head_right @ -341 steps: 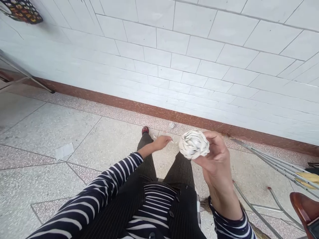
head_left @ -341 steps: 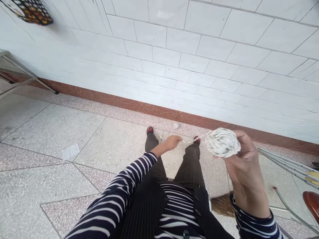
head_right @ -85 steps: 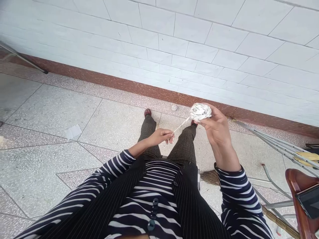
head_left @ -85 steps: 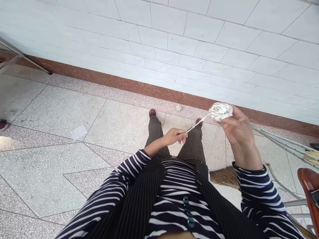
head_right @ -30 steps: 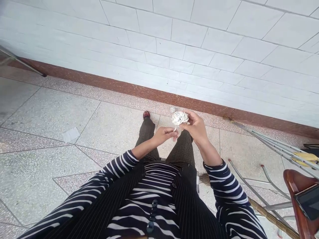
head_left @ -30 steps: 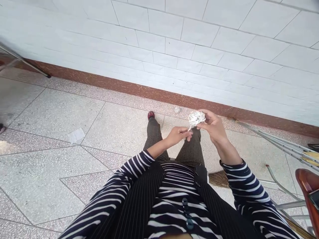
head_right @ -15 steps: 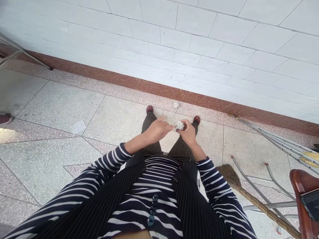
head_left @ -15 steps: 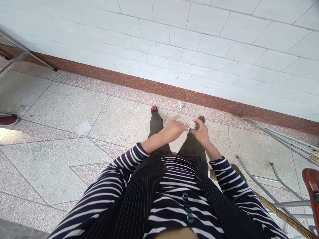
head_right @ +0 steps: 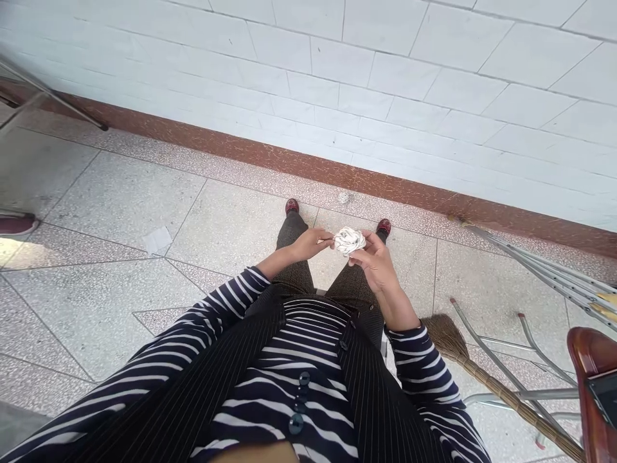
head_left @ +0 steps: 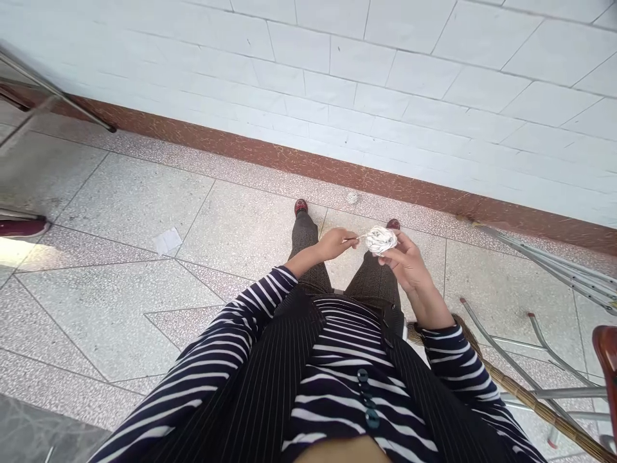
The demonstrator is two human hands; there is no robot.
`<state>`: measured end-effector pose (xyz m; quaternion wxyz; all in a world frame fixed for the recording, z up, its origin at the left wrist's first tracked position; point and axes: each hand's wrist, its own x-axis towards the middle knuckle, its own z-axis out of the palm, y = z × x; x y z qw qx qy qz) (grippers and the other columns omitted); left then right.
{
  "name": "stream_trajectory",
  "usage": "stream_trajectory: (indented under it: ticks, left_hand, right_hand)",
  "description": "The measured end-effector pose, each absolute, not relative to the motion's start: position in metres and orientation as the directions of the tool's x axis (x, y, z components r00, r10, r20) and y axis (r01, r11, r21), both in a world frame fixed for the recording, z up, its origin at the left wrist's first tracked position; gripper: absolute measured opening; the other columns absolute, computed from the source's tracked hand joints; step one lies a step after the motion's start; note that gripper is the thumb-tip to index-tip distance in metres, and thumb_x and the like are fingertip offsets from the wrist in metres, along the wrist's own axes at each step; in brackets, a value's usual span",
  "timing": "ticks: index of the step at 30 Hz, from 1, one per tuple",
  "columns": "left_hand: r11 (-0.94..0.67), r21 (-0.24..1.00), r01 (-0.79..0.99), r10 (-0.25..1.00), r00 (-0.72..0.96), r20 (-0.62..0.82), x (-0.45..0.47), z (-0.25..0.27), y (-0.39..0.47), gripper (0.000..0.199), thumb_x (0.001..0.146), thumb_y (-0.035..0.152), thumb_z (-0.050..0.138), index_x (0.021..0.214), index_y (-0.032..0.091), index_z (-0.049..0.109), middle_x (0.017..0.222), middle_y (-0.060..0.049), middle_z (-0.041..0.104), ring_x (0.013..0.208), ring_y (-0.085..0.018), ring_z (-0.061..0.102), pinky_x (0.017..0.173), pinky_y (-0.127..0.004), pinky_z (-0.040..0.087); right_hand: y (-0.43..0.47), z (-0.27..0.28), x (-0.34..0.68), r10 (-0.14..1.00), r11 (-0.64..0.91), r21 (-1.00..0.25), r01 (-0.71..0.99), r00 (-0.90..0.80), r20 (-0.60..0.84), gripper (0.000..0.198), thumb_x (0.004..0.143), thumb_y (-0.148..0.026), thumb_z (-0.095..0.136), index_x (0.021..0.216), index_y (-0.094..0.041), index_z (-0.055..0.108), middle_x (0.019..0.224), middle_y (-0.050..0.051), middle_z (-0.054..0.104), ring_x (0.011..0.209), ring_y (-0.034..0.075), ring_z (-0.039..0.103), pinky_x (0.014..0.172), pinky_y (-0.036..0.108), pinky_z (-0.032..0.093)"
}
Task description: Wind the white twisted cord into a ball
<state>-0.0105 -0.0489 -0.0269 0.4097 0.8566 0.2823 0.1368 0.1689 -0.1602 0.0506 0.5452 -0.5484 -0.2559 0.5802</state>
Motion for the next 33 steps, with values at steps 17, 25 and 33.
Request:
stream_trajectory:
  ticks: [17, 25, 33]
  left_hand:
    - [-0.712, 0.611, 0.346, 0.482, 0.874, 0.066, -0.032, -0.015, -0.1, 0.028, 0.101, 0.025, 0.047, 0.084, 0.02, 0.068, 0.079, -0.003, 0.074, 0.075, -0.015, 0.067, 0.111, -0.041, 0.038]
    - [-0.777, 0.527, 0.345, 0.488, 0.858, 0.158, -0.033, -0.017, -0.073, 0.028, 0.103, 0.025, 0.043, 0.101, 0.017, 0.069, 0.092, -0.005, 0.075, 0.09, -0.016, 0.069, 0.115, -0.043, 0.034]
    - [-0.597, 0.714, 0.364, 0.527, 0.85, 0.007, -0.021, -0.04, -0.092, 0.025, 0.102, 0.021, 0.045, 0.107, 0.019, 0.069, 0.107, -0.005, 0.076, 0.099, -0.017, 0.069, 0.113, -0.041, 0.037]
  right_hand:
    - [-0.134, -0.019, 0.191, 0.923, -0.3, -0.8, 0.52, 0.369, -0.106, 0.036, 0.061, -0.027, 0.071, 0.095, -0.021, 0.063, 0.105, 0.008, 0.065, 0.099, 0.028, 0.057, 0.089, 0.041, 0.046]
    - [-0.184, -0.012, 0.17, 0.938, -0.324, -0.923, 0.208, -0.061, -0.342, 0.043, 0.059, -0.026, 0.073, 0.101, -0.021, 0.067, 0.094, 0.003, 0.07, 0.084, 0.021, 0.064, 0.077, 0.033, 0.05]
    - [-0.201, 0.03, 0.156, 0.94, -0.329, -0.913, -0.239, 0.011, -0.341, 0.062, 0.06, -0.027, 0.086, 0.116, -0.029, 0.061, 0.102, 0.001, 0.068, 0.085, 0.019, 0.061, 0.069, 0.029, 0.051]
